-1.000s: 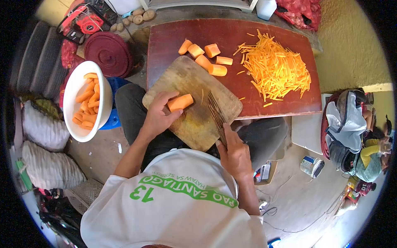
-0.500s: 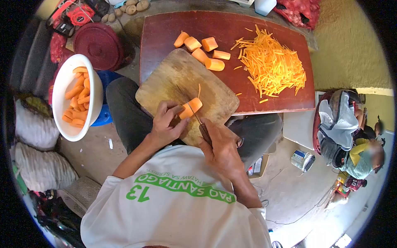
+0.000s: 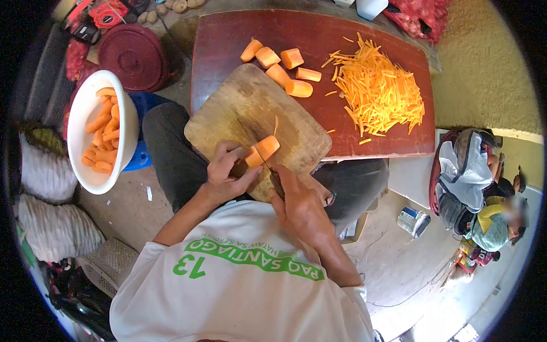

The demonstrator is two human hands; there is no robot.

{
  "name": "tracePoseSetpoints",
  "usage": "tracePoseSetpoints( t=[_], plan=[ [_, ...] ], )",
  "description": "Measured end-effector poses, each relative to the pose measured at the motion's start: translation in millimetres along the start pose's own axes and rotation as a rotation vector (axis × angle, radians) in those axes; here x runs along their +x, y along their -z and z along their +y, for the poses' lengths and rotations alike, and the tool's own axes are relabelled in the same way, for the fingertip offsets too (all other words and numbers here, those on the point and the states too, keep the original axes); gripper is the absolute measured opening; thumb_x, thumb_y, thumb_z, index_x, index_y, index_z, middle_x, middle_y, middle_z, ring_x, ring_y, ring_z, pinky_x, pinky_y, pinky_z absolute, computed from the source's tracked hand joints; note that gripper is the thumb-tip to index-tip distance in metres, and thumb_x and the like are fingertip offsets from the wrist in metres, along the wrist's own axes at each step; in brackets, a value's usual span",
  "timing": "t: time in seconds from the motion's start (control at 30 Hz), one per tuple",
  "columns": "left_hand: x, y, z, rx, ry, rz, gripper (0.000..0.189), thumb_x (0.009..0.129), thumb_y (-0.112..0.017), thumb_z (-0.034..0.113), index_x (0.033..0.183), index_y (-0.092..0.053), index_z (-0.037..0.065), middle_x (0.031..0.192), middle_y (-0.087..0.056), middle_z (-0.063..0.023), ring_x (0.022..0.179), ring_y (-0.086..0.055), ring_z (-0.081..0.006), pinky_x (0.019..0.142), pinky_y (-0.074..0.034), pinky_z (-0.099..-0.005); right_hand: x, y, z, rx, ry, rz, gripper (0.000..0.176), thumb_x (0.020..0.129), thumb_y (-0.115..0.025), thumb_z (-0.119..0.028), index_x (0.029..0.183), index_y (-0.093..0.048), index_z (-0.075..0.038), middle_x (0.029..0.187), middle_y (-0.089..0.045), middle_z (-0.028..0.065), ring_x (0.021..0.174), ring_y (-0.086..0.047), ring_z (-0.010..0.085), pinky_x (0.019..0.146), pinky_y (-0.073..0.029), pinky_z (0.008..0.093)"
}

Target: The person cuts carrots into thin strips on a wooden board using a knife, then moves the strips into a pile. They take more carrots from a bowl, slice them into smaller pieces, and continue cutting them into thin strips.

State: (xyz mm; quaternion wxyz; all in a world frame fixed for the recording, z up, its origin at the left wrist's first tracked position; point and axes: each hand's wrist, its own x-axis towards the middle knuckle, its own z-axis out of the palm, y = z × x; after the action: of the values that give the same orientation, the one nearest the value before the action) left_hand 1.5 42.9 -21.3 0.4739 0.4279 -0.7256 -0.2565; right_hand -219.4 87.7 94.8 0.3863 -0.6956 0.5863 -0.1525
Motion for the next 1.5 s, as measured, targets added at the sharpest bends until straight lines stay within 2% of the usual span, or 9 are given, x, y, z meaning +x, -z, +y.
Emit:
tracePoseSetpoints(
  t=[0.2, 0.43, 0.87, 0.97, 1.07, 1.1, 1.13, 1.3, 1.5],
  plan=[
    [6.1, 11.2, 8.4, 0.019, -0.140, 0.083, 0.080, 0.082, -0.096, 0.035, 0.146, -0.062, 0.001, 0.137, -0.061, -0.0260, 0.122, -0.064, -0.0403, 0.103, -0.055, -0.0531, 2.3, -1.4, -5.4, -0.082, 0.030, -0.014, 0.053, 0.104, -0.071, -0.015, 0.148, -0.048, 0.005, 0.119, -0.073, 0.0326, 0.101, -0.075, 0.0502, 0.085, -0.061, 0.0561],
    [14.9, 3.5, 7.8, 0.164, -0.224, -0.094, 0.082, 0.101, -0.073, 0.061, 0.162, -0.056, 0.008, 0.169, -0.044, -0.0273, 0.161, -0.040, -0.0480, 0.133, -0.016, -0.0667, 7.7, 5.5, -14.4, -0.060, -0.030, -0.082, 0.052, 0.104, -0.070, -0.014, 0.147, -0.047, 0.004, 0.113, -0.074, 0.0339, 0.100, -0.074, 0.0536, 0.085, -0.060, 0.0587],
    [14.9, -9.6, -9.2, 0.278, -0.157, -0.174, 0.086, 0.101, -0.074, 0.056, 0.164, -0.050, 0.003, 0.167, -0.044, -0.0280, 0.159, -0.041, -0.0478, 0.130, -0.018, -0.0710, 30.0, -3.4, 13.9, 0.008, -0.116, -0.090, 0.042, 0.099, -0.068, -0.009, 0.137, -0.051, 0.000, 0.085, -0.069, 0.0317, 0.087, -0.072, 0.0535, 0.077, -0.056, 0.0568],
    [12.8, -4.5, 4.5, 0.375, -0.155, -0.188, 0.091, 0.099, -0.077, 0.056, 0.164, -0.048, 0.000, 0.166, -0.043, -0.0292, 0.158, -0.040, -0.0482, 0.128, -0.023, -0.0671, 30.3, 2.2, 27.0, 0.142, -0.011, -0.078, 0.044, 0.101, -0.068, -0.009, 0.142, -0.054, -0.001, 0.089, -0.071, 0.0271, 0.080, -0.075, 0.0486, 0.074, -0.058, 0.0559],
    [13.3, -0.2, 11.6, 0.426, -0.178, -0.109, 0.087, 0.095, -0.080, 0.054, 0.158, -0.052, 0.000, 0.157, -0.049, -0.0272, 0.145, -0.047, -0.0462, 0.119, -0.032, -0.0632, 26.6, -5.5, 49.7, 0.326, 0.107, 0.126, 0.030, 0.101, -0.072, -0.008, 0.129, -0.063, 0.000, 0.080, -0.066, 0.0117, 0.065, -0.068, 0.0257, 0.063, -0.054, 0.0413],
    [11.2, -1.4, 12.8, 0.422, -0.174, -0.115, 0.083, 0.095, -0.081, 0.051, 0.154, -0.055, 0.000, 0.152, -0.051, -0.0259, 0.138, -0.051, -0.0444, 0.114, -0.035, -0.0610, 21.7, 2.9, 37.8, 0.628, -0.130, 0.112, 0.022, 0.102, -0.076, -0.007, 0.120, -0.066, 0.000, 0.078, -0.058, 0.0010, 0.063, -0.053, 0.0086, 0.057, -0.045, 0.0282],
    [10.3, -2.5, 14.2, 0.420, -0.176, -0.123, 0.078, 0.094, -0.081, 0.049, 0.151, -0.058, 0.000, 0.147, -0.054, -0.0246, 0.131, -0.054, -0.0426, 0.110, -0.038, -0.0588, 20.5, 11.2, 29.1, 0.743, -0.140, 0.151, 0.017, 0.105, -0.071, -0.007, 0.119, -0.065, -0.001, 0.080, -0.062, 0.0008, 0.060, -0.053, 0.0058, 0.054, -0.043, 0.0255],
    [23.7, -22.5, 25.3, 0.390, -0.204, -0.316, 0.061, 0.088, -0.083, 0.034, 0.136, -0.067, 0.000, 0.123, -0.064, -0.0195, 0.102, -0.062, -0.0367, 0.089, -0.047, -0.0502, 25.5, 34.8, 30.6, 0.882, -0.062, 0.507, 0.017, 0.106, -0.069, -0.010, 0.116, -0.063, 0.002, 0.078, -0.062, 0.0026, 0.054, -0.055, 0.0084, 0.049, -0.043, 0.0260],
    [30.6, -51.7, 30.6, 0.356, -0.267, -0.422, 0.055, 0.088, -0.080, 0.023, 0.135, -0.067, -0.002, 0.111, -0.065, -0.0155, 0.101, -0.066, -0.0327, 0.079, -0.057, -0.0453, -0.3, 34.3, 65.5, 0.716, -0.153, 0.572, 0.015, 0.107, -0.069, -0.009, 0.116, -0.063, 0.001, 0.075, -0.059, -0.0006, 0.052, -0.053, 0.0070, 0.048, -0.041, 0.0259]
  ],
)
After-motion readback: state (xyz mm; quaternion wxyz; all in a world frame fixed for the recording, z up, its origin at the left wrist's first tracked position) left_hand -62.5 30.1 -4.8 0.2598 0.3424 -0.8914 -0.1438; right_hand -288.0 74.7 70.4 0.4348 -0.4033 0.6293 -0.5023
